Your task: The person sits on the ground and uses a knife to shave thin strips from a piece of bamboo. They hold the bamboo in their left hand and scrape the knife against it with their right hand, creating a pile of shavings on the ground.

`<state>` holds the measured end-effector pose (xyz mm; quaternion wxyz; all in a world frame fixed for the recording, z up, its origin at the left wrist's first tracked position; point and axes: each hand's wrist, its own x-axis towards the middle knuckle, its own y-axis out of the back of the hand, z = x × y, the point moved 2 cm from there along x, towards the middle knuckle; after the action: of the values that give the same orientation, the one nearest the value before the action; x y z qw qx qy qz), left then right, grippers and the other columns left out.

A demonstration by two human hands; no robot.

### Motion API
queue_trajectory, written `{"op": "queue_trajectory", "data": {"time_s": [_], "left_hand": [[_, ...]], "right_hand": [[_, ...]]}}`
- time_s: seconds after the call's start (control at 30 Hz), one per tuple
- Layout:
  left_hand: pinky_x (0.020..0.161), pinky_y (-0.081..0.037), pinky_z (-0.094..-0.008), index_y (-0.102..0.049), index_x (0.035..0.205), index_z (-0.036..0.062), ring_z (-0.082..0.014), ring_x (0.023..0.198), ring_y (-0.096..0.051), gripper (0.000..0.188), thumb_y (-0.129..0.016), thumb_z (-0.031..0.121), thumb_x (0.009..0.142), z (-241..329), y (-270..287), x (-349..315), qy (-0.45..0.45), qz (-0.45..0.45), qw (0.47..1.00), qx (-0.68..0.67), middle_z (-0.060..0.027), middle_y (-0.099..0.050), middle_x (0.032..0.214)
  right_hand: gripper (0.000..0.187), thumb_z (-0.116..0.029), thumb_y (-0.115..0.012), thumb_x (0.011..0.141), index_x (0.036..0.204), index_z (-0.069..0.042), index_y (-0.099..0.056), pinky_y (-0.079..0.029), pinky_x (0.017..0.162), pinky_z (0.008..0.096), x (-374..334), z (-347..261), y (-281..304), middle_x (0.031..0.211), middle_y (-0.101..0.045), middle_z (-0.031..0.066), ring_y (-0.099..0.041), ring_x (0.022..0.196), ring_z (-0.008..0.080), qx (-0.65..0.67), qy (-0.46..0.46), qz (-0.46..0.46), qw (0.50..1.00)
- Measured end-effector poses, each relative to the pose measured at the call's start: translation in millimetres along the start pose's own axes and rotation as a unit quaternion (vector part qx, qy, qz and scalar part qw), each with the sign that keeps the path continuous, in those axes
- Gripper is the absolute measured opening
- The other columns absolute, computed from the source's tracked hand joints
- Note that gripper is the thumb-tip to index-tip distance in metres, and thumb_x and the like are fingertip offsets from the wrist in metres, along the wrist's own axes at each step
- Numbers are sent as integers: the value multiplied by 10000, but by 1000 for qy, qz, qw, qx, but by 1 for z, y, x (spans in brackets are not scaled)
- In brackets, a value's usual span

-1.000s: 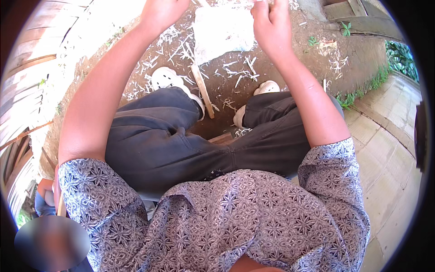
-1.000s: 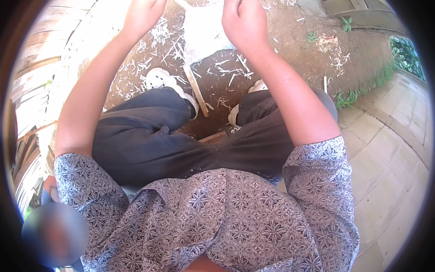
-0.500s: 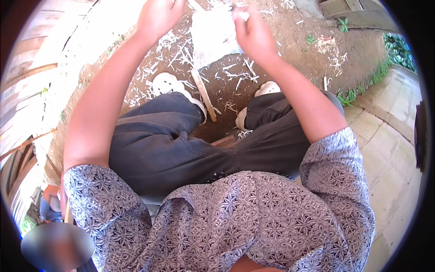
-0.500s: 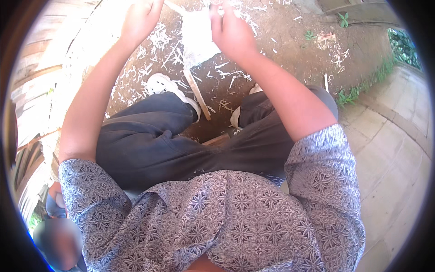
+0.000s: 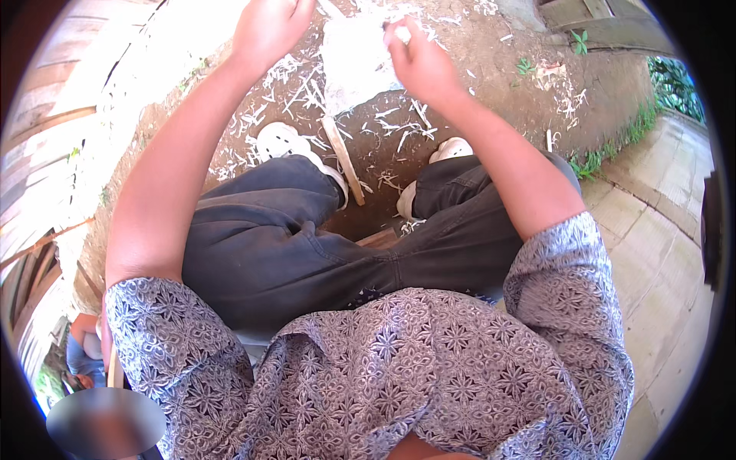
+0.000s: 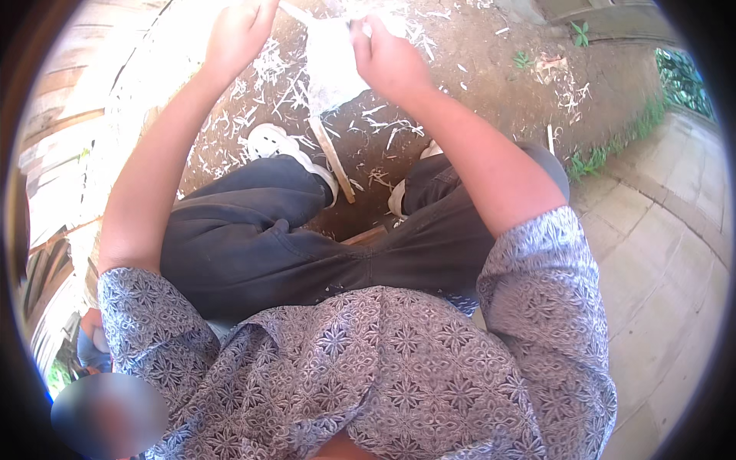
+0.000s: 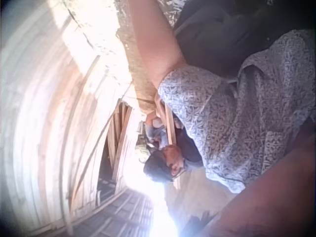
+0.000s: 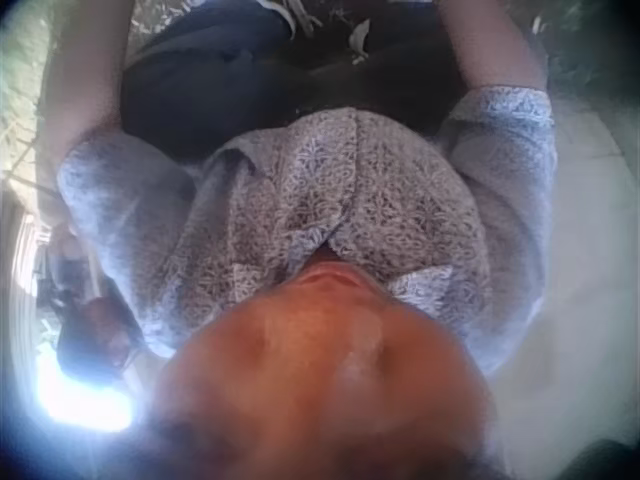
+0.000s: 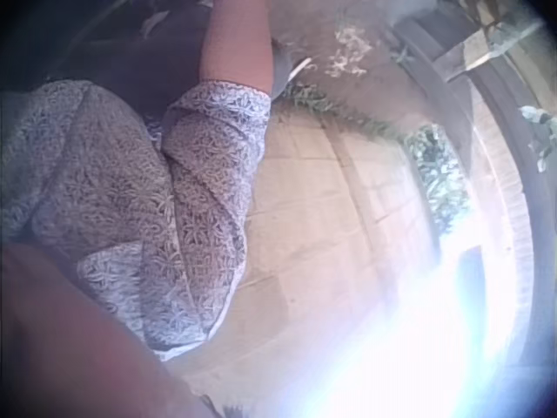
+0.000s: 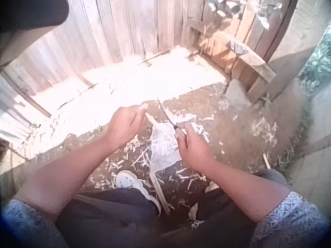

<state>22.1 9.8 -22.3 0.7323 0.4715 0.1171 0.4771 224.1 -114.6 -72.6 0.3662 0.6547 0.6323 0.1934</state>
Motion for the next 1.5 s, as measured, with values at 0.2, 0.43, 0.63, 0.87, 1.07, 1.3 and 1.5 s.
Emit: {"op": "queue_trajectory", "data": {"time_s": [0.2, 0.43, 0.63, 0.87, 1.07, 1.3, 1.5], "left_hand": [[620, -464, -503, -642, 765, -33, -458, 641, -613, 483, -513, 321, 1068, 7, -10, 2, 4, 1, 1000, -28, -292, -602, 711], [621, -471, -518, -653, 789, -33, -473, 662, -624, 467, -517, 320, 1063, 12, -11, -2, 20, -12, 1000, -2, -292, -614, 738], [620, -471, -517, -657, 789, -31, -475, 655, -619, 475, -522, 335, 1059, 5, -9, 3, -13, 14, 1000, 4, -293, -608, 722], [631, -480, -505, -662, 778, -39, -465, 648, -621, 501, -520, 349, 1061, 1, -6, -1, 19, -7, 1000, -2, -294, -608, 714], [683, -518, -479, -703, 830, -40, -423, 696, -675, 516, -509, 385, 1048, -2, 6, 12, 100, -85, 991, -26, -285, -659, 743], [810, -544, -482, -736, 913, -37, -402, 859, -722, 537, -485, 423, 1030, -4, 22, 26, 159, -189, 968, 42, -289, -713, 865], [755, -535, -414, -636, 735, -1, -282, 608, -648, 576, -411, 430, 1042, -16, 19, 28, 167, -316, 932, 57, -124, -640, 615]], "right_hand": [[302, -324, -491, 1058, 1277, -117, -509, -535, 769, 548, -8, 59, -29, 821, -711, 228, -708, 823, 431, -49, -6, -12, 999], [359, -389, -420, 1072, 1237, -90, -530, -534, 775, 551, -8, 35, -19, 852, -717, 232, -694, 839, 462, -75, 12, -41, 996], [323, -315, -529, 1051, 1299, -108, -512, -527, 712, 532, -3, 38, -32, 787, -696, 206, -690, 756, 432, -124, -13, -5, 992], [330, -284, -493, 1055, 1338, -114, -488, -543, 815, 513, -13, 16, -18, 981, -717, 240, -709, 933, 413, -23, -31, -43, 998], [363, -292, -528, 1028, 1344, -114, -537, -532, 878, 438, 7, 64, -23, 1052, -733, 187, -714, 1000, 341, -47, -44, -128, 990], [380, -278, -543, 1016, 1352, -99, -556, -537, 831, 417, 2, 44, -7, 941, -743, 147, -718, 872, 292, 89, -41, -26, 995], [370, -272, -526, 1034, 1356, -90, -522, -530, 785, 441, -31, -20, 14, 918, -739, 140, -712, 809, 307, 191, 9, 84, 978]]}}
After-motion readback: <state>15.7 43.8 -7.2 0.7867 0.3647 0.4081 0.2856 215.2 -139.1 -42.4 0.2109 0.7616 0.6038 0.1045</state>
